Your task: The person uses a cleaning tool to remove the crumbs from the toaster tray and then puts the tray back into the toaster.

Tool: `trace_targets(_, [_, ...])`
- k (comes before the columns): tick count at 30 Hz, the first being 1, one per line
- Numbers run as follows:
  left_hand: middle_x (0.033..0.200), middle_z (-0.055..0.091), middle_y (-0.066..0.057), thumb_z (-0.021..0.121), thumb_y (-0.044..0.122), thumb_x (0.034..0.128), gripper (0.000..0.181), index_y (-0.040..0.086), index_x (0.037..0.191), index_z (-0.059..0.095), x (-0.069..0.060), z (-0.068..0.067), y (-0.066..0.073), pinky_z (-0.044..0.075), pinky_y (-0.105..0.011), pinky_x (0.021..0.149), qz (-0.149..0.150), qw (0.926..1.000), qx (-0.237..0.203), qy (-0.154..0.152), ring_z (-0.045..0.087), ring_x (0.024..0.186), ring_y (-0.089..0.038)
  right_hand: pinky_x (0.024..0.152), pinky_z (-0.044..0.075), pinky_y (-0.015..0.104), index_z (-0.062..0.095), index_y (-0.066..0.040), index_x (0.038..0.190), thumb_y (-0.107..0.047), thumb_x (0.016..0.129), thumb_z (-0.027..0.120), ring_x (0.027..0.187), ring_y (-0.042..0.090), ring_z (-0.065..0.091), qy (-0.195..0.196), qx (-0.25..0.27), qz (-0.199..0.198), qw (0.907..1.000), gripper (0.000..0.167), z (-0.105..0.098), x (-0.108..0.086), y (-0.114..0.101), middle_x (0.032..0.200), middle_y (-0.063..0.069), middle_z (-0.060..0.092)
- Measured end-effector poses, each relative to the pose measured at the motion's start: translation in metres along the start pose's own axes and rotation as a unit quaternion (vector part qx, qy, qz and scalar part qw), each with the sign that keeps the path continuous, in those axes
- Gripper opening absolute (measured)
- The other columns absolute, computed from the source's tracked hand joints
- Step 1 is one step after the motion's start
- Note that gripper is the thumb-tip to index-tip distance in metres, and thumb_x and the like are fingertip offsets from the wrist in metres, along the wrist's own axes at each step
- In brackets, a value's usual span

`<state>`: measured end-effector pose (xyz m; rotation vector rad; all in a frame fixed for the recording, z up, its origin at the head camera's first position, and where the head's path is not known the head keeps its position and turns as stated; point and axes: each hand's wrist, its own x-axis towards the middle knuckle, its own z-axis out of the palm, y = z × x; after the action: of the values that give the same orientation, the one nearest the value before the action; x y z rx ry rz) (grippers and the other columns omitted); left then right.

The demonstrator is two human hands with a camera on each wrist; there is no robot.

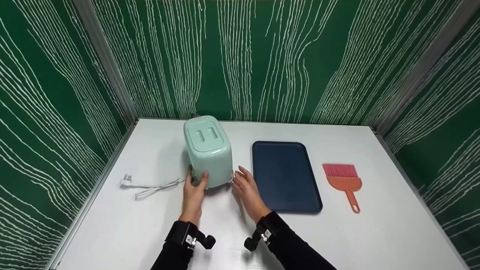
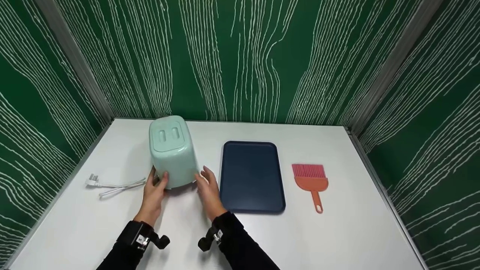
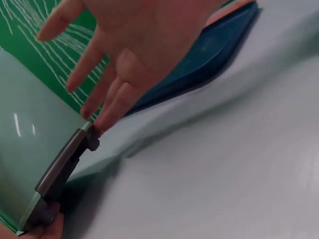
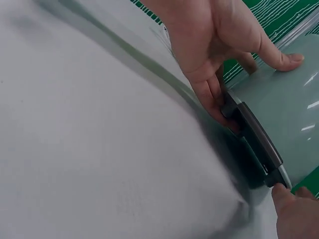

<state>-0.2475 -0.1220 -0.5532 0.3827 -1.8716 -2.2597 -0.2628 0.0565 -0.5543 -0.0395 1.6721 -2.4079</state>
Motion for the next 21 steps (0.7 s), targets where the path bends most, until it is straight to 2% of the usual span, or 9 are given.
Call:
trace_targets(3, [0.176, 0.014, -0.023, 0.07, 0.03, 0.105, 0.088, 0.013, 0.172, 0.015, 0.001, 0.004, 0.003, 0.014, -0.056, 0.132, -0.001, 1.0, 0.001, 0.009, 0.011, 0.163, -0.04, 0.119, 0.046, 0.049, 0.027, 0.013, 0.158, -0.023, 0.11, 0.056, 0.136, 0.043, 0.058, 0.045, -0.017, 0.038, 0.9981, 0.066, 0.004, -0.003, 0.01, 0.149, 0.036, 0.05])
trace_targets(6, [0.176, 0.015, -0.021, 0.069, 0.03, 0.1052, 0.087, 0.011, 0.171, 0.016, 0.002, 0.007, 0.004, 0.011, -0.056, 0.132, 0.002, 0.9999, 0.0, 0.014, 0.011, 0.163, -0.039, 0.107, 0.056, 0.043, 0.041, 0.018, 0.147, -0.025, 0.111, 0.058, 0.117, 0.034, 0.072, 0.039, -0.024, 0.078, 0.9959, 0.058, 0.009, -0.005, 0.019, 0.134, 0.034, 0.063])
trace_targets(8, [0.176, 0.015, -0.021, 0.069, 0.032, 0.1051, 0.088, 0.011, 0.171, 0.016, 0.003, 0.008, 0.005, 0.01, -0.056, 0.132, 0.002, 0.9998, 0.004, 0.018, 0.011, 0.163, -0.039, 0.102, 0.06, 0.04, 0.049, 0.018, 0.139, -0.024, 0.112, 0.057, 0.111, 0.03, 0.074, 0.028, -0.012, 0.089, 0.9955, 0.051, 0.014, -0.004, 0.022, 0.129, 0.031, 0.067])
trace_targets(10, [0.176, 0.015, -0.021, 0.069, 0.033, 0.1051, 0.088, 0.01, 0.171, 0.015, 0.004, 0.009, 0.004, 0.009, -0.055, 0.133, 0.003, 0.9998, 0.007, 0.019, 0.01, 0.163, -0.039, 0.098, 0.061, 0.037, 0.054, 0.016, 0.134, -0.024, 0.112, 0.057, 0.109, 0.028, 0.075, 0.033, -0.004, 0.089, 0.9955, 0.046, 0.018, -0.002, 0.023, 0.123, 0.028, 0.07])
trace_targets(15, [0.176, 0.014, -0.02, 0.069, 0.036, 0.1047, 0.09, 0.01, 0.171, 0.015, 0.007, 0.008, 0.004, 0.008, -0.055, 0.133, -0.003, 0.9997, 0.011, 0.019, 0.009, 0.163, -0.038, 0.097, 0.061, 0.037, 0.057, 0.012, 0.131, -0.021, 0.113, 0.055, 0.106, 0.025, 0.073, 0.058, 0.025, 0.095, 0.9934, 0.037, 0.027, 0.007, 0.023, 0.114, 0.018, 0.07])
trace_targets(21, [0.177, 0.014, -0.02, 0.069, 0.037, 0.104, 0.09, 0.011, 0.171, 0.015, 0.008, 0.01, 0.003, 0.007, -0.056, 0.132, -0.001, 0.9999, 0.007, 0.015, 0.01, 0.163, -0.038, 0.093, 0.063, 0.034, 0.06, 0.01, 0.125, -0.018, 0.114, 0.053, 0.096, 0.019, 0.073, 0.072, 0.021, 0.097, 0.9925, 0.031, 0.025, 0.012, 0.027, 0.104, 0.014, 0.073])
